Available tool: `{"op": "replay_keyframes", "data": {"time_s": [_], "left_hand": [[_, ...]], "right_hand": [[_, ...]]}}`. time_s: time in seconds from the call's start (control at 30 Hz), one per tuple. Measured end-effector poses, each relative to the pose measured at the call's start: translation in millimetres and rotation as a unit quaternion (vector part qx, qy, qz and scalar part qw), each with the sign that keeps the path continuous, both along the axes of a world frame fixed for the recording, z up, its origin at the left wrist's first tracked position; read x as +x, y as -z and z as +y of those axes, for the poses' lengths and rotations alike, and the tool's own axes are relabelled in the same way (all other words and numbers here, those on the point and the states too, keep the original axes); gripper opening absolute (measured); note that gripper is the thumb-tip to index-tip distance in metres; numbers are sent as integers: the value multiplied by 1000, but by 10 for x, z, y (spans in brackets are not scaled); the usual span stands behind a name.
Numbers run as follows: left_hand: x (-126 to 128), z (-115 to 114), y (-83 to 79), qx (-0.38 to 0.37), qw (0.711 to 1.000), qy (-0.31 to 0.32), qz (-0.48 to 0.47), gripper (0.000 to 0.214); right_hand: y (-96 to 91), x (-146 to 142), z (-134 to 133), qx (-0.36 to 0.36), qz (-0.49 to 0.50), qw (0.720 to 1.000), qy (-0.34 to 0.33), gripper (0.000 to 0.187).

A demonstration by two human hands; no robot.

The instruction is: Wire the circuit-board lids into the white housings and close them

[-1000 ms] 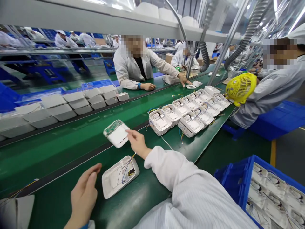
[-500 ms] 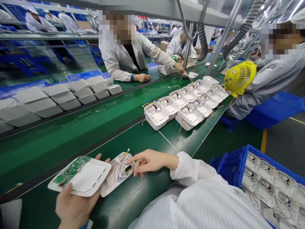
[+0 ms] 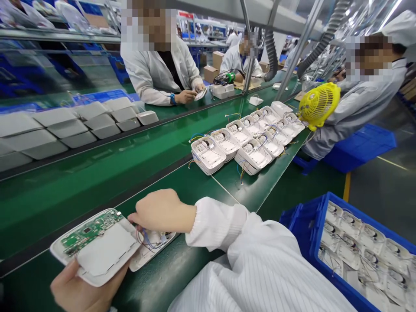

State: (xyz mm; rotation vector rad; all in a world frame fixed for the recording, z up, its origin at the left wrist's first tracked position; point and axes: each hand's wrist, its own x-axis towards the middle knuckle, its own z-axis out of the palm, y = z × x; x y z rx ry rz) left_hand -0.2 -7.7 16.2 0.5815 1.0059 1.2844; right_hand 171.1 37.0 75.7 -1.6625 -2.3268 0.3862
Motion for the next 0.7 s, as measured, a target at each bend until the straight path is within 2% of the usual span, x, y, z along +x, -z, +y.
{"op": "replay_keyframes", "data": {"time_s": [0.1,0.17,0.23,0.3,0.4,0.47,0.5,0.57,0.6,0.7], "left_hand": [[-26,28,114,-11,999,-7,-40,62],[-33,35,200,-14,998,-14,-60,63],[-30,28,268,4,998,-13,-65,64],[-22,24,302,15,997,-5,-70,67],[-15,34,292,31,996,28,-85,75],[-22,31,263,32,994,54,-87,69],[-28,25,250,32,994,65,-85,65],[-46,7,236,34,993,84,-78,59],[-56,-2,238,38,993,90,-72,57],[-81,-25,276,49,992,96,-59,53]], "right_hand": [[134,19,1,3,105,994,-41,32],[232,38,-40,-21,252,964,-82,23],[309,30,-92,-87,398,909,-85,19],[357,-6,-137,-176,504,842,-72,20],[377,-68,-185,-306,596,739,-71,26],[373,-93,-209,-359,619,695,-68,30],[371,-99,-220,-368,624,686,-67,30],[373,-103,-240,-354,620,697,-66,28],[377,-102,-250,-331,610,717,-66,26],[386,-101,-284,-211,557,800,-72,16]]}}
